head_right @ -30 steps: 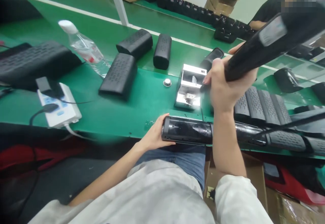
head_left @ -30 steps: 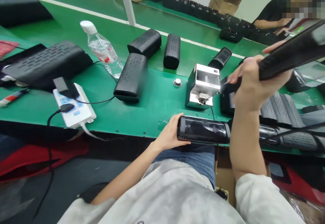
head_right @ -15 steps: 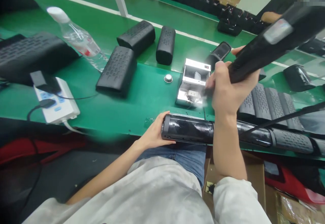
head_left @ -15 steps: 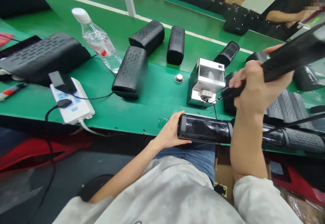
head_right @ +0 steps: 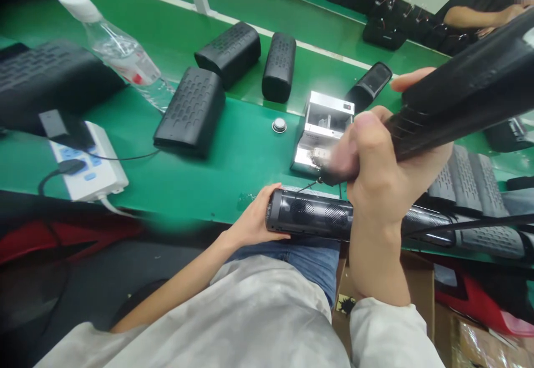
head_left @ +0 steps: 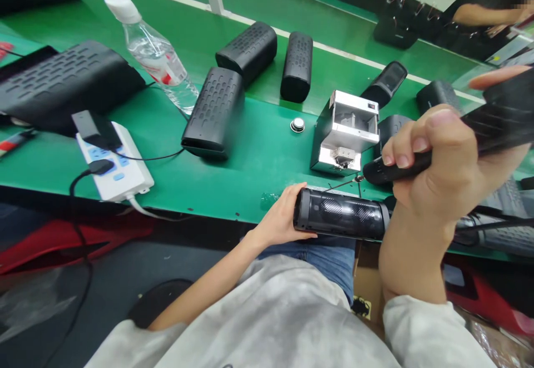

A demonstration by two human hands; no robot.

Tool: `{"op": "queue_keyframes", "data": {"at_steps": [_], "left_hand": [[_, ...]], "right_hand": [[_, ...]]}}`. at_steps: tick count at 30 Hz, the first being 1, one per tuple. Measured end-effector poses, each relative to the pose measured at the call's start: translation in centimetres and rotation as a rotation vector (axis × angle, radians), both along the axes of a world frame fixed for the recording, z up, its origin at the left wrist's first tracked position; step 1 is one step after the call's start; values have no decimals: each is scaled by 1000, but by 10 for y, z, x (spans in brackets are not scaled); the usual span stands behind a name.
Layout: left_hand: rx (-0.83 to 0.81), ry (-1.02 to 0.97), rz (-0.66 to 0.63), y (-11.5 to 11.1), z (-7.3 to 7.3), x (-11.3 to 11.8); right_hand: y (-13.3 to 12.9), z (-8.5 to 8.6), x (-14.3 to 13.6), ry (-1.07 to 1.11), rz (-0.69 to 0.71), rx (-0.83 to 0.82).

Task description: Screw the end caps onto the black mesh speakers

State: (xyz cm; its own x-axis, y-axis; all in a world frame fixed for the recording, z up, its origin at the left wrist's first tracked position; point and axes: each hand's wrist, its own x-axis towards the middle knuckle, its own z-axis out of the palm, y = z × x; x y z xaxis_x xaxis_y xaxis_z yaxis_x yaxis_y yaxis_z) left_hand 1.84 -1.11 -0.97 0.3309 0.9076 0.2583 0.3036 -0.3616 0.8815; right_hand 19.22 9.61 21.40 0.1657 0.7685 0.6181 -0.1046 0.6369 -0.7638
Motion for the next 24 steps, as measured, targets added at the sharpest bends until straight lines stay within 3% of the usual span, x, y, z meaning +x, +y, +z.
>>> {"op": "queue_keyframes", "data": {"at_steps": [7, 10, 24], "left_hand": [[-3, -38, -3, 0, 2, 1], [-5, -50, -10, 0, 2, 1], [7, -47, -1, 1, -1, 0]], "right_hand": [[-12, -41, -9, -86, 189, -106], [-17, -55, -9, -59, 202, -83], [-13, -66, -8, -61, 223, -48]]}}
